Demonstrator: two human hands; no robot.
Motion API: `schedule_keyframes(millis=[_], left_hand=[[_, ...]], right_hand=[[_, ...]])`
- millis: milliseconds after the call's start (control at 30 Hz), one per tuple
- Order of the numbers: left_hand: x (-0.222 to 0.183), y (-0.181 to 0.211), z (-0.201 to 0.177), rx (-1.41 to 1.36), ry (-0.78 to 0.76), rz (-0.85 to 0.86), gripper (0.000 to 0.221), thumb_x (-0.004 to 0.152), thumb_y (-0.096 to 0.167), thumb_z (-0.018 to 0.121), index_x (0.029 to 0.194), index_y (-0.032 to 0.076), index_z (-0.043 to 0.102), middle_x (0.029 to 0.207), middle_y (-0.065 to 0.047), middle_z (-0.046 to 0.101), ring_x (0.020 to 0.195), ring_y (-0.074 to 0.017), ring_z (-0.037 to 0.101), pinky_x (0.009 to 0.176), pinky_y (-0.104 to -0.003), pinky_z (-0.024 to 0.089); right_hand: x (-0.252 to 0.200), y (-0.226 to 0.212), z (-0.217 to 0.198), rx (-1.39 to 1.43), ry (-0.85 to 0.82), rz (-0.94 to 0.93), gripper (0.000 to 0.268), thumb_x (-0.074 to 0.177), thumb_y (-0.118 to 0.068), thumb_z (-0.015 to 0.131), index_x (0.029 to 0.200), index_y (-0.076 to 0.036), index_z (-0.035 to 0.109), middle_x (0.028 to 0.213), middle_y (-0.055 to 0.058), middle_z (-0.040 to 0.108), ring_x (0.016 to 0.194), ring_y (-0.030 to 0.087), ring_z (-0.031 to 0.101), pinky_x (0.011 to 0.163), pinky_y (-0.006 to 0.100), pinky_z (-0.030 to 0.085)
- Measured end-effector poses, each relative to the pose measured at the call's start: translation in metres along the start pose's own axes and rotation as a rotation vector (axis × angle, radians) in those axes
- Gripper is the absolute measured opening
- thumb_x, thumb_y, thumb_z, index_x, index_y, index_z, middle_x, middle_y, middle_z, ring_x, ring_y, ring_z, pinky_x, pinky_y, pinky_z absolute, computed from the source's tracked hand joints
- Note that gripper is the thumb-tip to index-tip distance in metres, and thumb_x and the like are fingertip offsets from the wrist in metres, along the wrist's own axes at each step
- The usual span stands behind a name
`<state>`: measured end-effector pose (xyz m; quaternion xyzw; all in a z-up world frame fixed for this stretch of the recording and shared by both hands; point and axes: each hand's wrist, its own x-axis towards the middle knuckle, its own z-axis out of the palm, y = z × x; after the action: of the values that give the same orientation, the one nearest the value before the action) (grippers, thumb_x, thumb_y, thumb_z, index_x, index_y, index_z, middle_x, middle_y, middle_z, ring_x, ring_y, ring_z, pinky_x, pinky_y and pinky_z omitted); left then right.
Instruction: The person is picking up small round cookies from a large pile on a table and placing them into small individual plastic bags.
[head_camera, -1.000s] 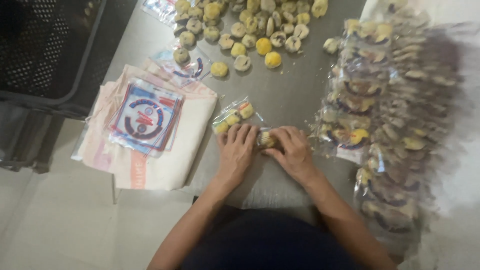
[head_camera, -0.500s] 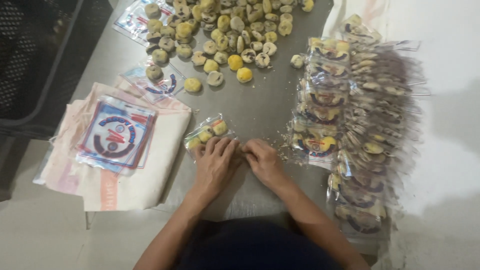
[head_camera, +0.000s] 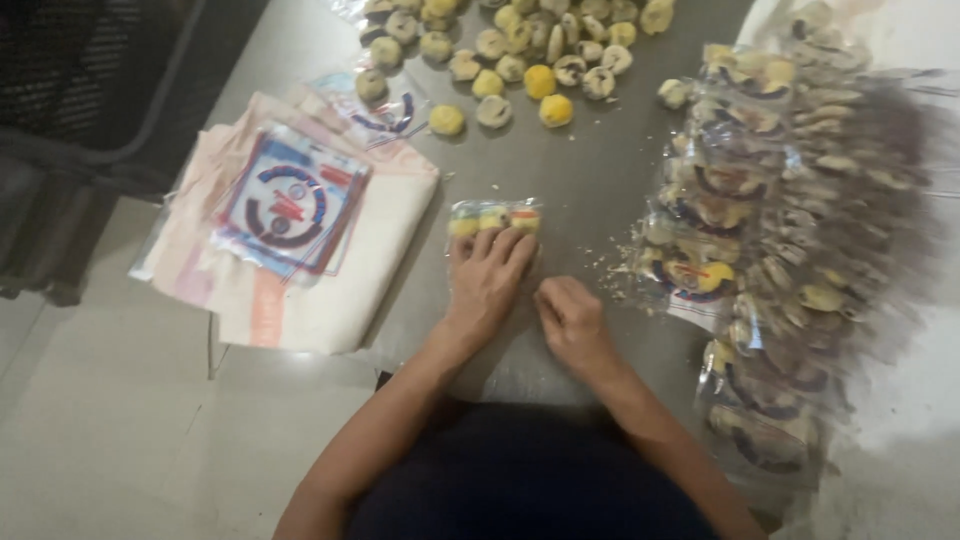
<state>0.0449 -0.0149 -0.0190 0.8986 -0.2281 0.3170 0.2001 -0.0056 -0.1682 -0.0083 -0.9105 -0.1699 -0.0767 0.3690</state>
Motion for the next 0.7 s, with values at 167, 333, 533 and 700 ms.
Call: schedule_keyframes(millis=[167, 333, 533, 700], left_hand=[[-0.03, -0.009, -0.023, -0.04, -0.057, -0.027, 0.035, 0.089, 0.022, 0.065, 0.124, 0.022, 0.06, 0.125, -0.009, 0.059, 0.117, -0.0297, 0.052, 0.091, -0.045, 0.032], [-0.046, -0.002, -0.05, -0.067, -0.24, -0.16, 0.045, 0.085, 0.016, 0.063, 0.129, 0.026, 0.059, 0.124, -0.006, 0.056, 0.117, -0.0311, 0.051, 0.087, -0.043, 0.032], [-0.037, 0.007, -0.058, 0.078, -0.2, -0.269, 0.027, 0.096, 0.026, 0.055, 0.122, 0.031, 0.059, 0.125, 0.008, 0.057, 0.109, -0.0213, 0.054, 0.091, -0.036, 0.035], [-0.054, 0.004, -0.04, 0.074, -0.327, -0.38, 0.055, 0.076, 0.033, 0.054, 0.131, 0.033, 0.056, 0.136, 0.007, 0.054, 0.115, -0.0222, 0.053, 0.089, -0.046, 0.04]], right_hand=[[0.015, -0.012, -0.027, -0.083, -0.261, 0.189, 0.014, 0.089, -0.014, 0.066, 0.101, -0.008, 0.062, 0.091, 0.011, 0.065, 0.091, 0.03, 0.065, 0.08, 0.043, 0.053], [0.077, 0.016, -0.125, 0.006, -0.359, 0.375, 0.035, 0.089, -0.029, 0.066, 0.117, -0.008, 0.065, 0.113, 0.019, 0.066, 0.111, 0.039, 0.061, 0.093, 0.05, 0.048], [0.138, 0.191, -0.285, -0.683, 0.103, 0.219, 0.045, 0.077, 0.011, 0.045, 0.11, 0.0, 0.073, 0.106, 0.024, 0.069, 0.102, 0.038, 0.061, 0.092, 0.049, 0.045], [0.175, 0.258, -0.359, -1.481, -0.457, 0.298, 0.057, 0.082, 0.0, 0.062, 0.13, -0.03, 0.064, 0.121, 0.003, 0.068, 0.1, 0.027, 0.066, 0.081, 0.041, 0.054]])
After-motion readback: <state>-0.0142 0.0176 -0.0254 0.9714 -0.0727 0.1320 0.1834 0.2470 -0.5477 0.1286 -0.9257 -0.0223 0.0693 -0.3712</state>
